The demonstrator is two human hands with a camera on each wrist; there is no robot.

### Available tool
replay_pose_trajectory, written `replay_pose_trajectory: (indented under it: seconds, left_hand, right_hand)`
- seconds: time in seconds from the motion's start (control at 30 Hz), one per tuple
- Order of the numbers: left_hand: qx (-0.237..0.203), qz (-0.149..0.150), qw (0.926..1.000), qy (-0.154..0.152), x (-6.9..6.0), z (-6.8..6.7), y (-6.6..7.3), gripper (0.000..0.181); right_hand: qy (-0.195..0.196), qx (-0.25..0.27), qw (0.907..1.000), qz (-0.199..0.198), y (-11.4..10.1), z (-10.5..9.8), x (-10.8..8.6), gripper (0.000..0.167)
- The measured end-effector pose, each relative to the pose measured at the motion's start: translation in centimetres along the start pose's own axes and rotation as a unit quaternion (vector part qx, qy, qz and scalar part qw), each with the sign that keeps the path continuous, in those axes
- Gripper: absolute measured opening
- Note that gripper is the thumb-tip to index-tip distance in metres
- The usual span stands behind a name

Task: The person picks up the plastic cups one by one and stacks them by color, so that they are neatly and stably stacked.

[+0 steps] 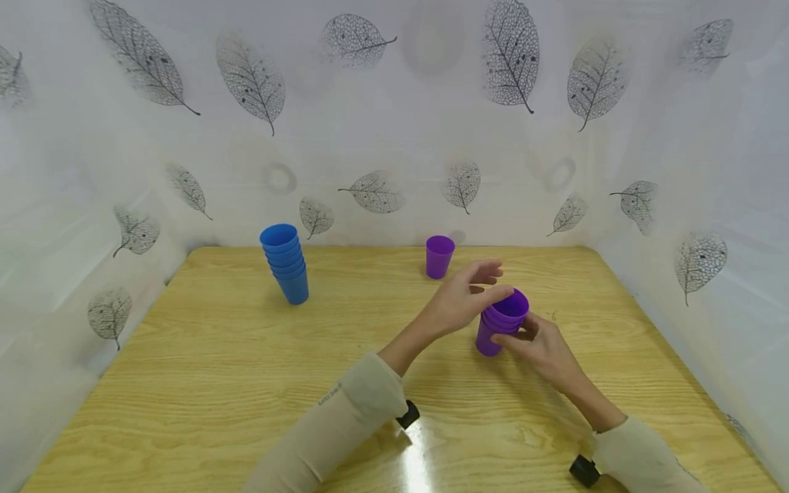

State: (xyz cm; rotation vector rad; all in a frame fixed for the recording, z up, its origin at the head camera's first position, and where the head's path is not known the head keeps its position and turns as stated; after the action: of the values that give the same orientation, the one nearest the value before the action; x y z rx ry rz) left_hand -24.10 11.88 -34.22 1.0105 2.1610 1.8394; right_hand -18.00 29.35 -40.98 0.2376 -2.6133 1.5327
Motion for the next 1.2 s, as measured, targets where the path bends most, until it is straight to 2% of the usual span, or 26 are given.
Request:
replay_pose_trajectory:
  seconds: [0.23, 0.4, 0.9, 1.03, 1.2]
  left_hand:
    - [0.019, -0.011, 0.9997, 0.013, -0.2, -0.9, -0.7, 0.057]
    - [0.028, -0.008, 0.9993, 0.025, -0.3, -1.7, -1.2, 0.055]
    - [0.063, -0.007, 0.9960, 0.063, -0.2, -4.6, -3.9, 0.049]
    - [0.073, -0.014, 0.9947, 0.072, -0.1, -5.6, -4.2, 0.050]
    - [0.077, -0.038, 0.9927, 0.085, 0.0, -7.0, -4.6, 0.054]
  right_hand:
    - [0.001, 0.001, 1.0000, 0.002, -0.2, 0.0, 0.0, 0.048]
    - [0.003, -0.005, 0.9999, 0.009, -0.1, 0.0, -0.1, 0.048]
    - [0.004, -0.007, 0.9999, 0.008, 0.1, 0.0, 0.1, 0.046]
    - [0.005, -0.001, 1.0000, 0.000, 0.2, 0.0, 0.2, 0.046]
    - [0.011, -0.006, 0.9998, -0.013, 0.2, 0.1, 0.3, 0.046]
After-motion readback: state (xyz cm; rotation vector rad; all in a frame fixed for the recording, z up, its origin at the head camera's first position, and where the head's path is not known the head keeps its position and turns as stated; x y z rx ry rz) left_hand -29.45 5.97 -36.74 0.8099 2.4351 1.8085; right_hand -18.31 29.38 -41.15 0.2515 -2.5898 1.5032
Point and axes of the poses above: each hand's wrist, its own x-axis towards the middle knuckle, its own z-axis out of the palm, y = z × x, the point moved 4 cm from there along x, towards the middle knuckle, and after that the axes turned 4 degrees about z, right-handed, at the moved point
